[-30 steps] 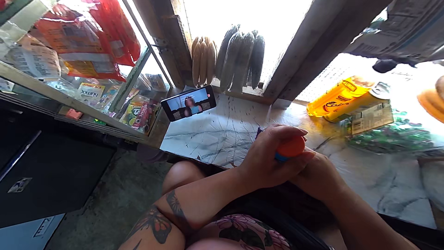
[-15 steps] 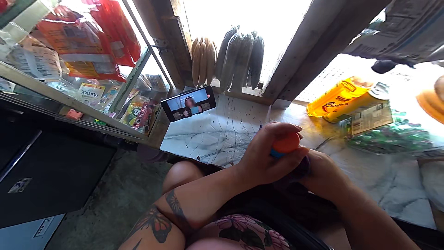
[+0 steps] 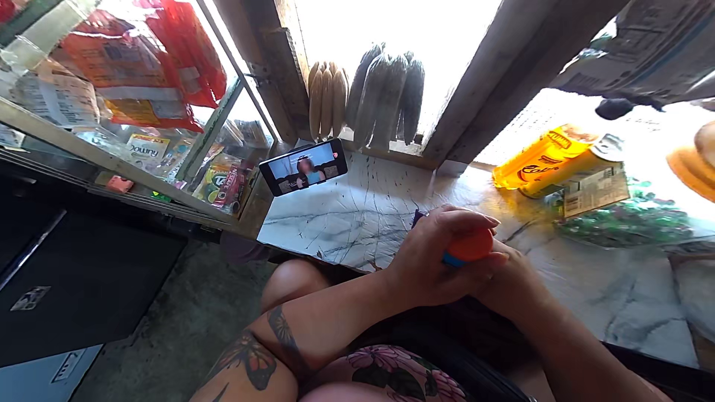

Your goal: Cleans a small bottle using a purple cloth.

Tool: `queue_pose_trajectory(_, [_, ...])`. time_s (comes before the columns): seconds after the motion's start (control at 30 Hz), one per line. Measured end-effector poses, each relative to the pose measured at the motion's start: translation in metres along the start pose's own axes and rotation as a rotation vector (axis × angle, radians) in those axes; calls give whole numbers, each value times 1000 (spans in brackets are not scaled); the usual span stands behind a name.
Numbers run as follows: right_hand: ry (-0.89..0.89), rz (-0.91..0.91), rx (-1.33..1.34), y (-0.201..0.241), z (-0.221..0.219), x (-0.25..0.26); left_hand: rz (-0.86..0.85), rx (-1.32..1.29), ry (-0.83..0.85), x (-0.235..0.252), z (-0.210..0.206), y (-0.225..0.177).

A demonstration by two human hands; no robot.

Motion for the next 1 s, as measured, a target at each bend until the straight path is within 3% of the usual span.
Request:
queue_pose_trajectory(0.27, [-21, 59, -55, -1, 0, 2, 13, -3, -10, 2, 4, 2])
queue_pose_trajectory(1.0, [186, 97, 24, -18, 14, 2, -9, -44, -22, 2, 6, 3])
Point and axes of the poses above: each hand's wrist, its own x-axis towards the middle knuckle, its own z-axis out of the back of the hand, y = z × x, the point moved 2 cm from there along x, towards the middle knuckle, and after that the axes turned 14 degrees about y, right-handed, at the moved point
